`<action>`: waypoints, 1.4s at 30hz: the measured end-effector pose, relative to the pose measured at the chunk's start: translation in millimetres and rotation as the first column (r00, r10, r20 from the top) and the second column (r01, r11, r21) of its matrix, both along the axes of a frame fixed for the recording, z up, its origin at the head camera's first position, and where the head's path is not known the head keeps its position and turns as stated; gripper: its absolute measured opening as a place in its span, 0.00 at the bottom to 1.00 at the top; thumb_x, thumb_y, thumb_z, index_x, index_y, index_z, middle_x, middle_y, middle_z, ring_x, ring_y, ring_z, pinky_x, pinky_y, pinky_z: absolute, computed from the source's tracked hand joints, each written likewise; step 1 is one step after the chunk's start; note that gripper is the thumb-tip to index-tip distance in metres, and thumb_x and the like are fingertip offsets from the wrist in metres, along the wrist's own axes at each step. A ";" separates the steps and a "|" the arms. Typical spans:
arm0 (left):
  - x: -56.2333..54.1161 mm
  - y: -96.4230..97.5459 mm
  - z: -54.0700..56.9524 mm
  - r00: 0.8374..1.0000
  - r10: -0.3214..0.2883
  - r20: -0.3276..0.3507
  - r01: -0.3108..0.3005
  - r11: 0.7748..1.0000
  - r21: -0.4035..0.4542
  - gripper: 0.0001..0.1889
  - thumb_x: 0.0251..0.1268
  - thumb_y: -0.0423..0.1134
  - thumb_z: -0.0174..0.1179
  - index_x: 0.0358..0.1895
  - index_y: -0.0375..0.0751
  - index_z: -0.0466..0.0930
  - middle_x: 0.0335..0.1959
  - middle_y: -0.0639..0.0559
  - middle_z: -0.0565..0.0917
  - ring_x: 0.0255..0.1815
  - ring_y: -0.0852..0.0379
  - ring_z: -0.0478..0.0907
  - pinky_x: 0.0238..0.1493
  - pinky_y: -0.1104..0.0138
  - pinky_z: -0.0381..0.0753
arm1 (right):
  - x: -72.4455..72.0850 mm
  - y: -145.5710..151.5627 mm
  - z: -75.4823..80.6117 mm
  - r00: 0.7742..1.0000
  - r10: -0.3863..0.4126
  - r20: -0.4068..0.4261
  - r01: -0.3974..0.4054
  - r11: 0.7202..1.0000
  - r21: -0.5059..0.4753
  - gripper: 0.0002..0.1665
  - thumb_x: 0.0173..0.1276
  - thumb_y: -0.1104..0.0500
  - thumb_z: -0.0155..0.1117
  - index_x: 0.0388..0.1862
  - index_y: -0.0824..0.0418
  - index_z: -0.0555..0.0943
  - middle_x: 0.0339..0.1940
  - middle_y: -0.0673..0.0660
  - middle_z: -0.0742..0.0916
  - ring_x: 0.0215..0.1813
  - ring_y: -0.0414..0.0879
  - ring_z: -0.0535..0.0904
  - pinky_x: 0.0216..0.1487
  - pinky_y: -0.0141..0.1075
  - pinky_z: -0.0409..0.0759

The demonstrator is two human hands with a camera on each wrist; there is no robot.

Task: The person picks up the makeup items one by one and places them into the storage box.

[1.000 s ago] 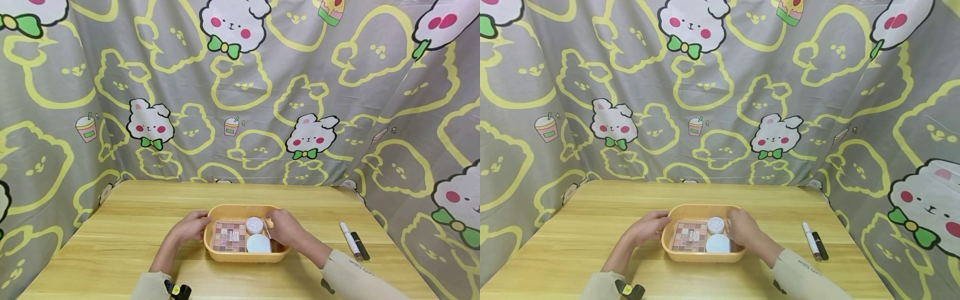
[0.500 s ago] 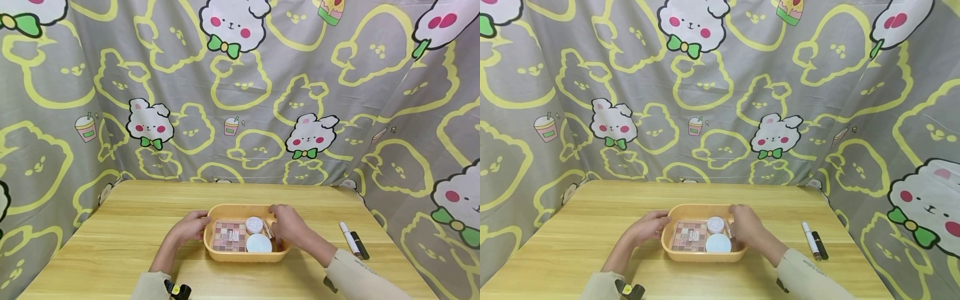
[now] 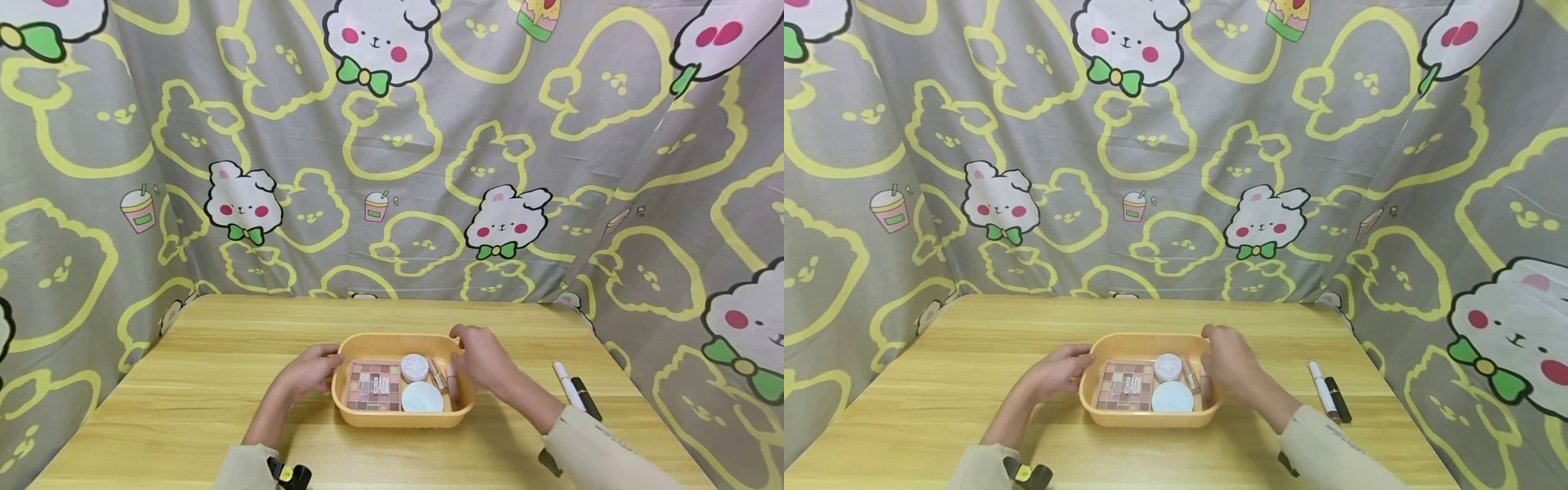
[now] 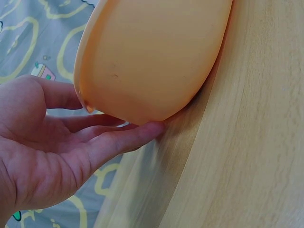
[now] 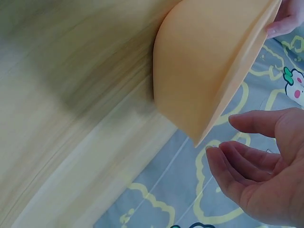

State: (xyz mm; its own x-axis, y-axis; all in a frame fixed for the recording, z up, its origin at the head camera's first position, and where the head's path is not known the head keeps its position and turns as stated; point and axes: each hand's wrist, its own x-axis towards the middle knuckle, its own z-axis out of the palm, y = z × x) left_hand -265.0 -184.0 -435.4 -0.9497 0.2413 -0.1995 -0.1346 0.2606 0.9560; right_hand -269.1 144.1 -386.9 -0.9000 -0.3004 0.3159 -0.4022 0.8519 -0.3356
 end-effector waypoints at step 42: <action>2.4 1.4 2.1 1.000 -0.003 -0.014 0.003 1.000 -0.008 0.27 0.80 0.37 0.44 0.73 0.22 0.61 0.62 0.29 0.78 0.59 0.41 0.80 0.49 0.53 0.87 | -17.9 89.3 -5.2 0.972 -0.200 0.125 0.199 0.980 0.023 0.23 0.64 0.61 0.64 0.52 0.77 0.79 0.37 0.70 0.87 0.38 0.57 0.84 0.37 0.49 0.83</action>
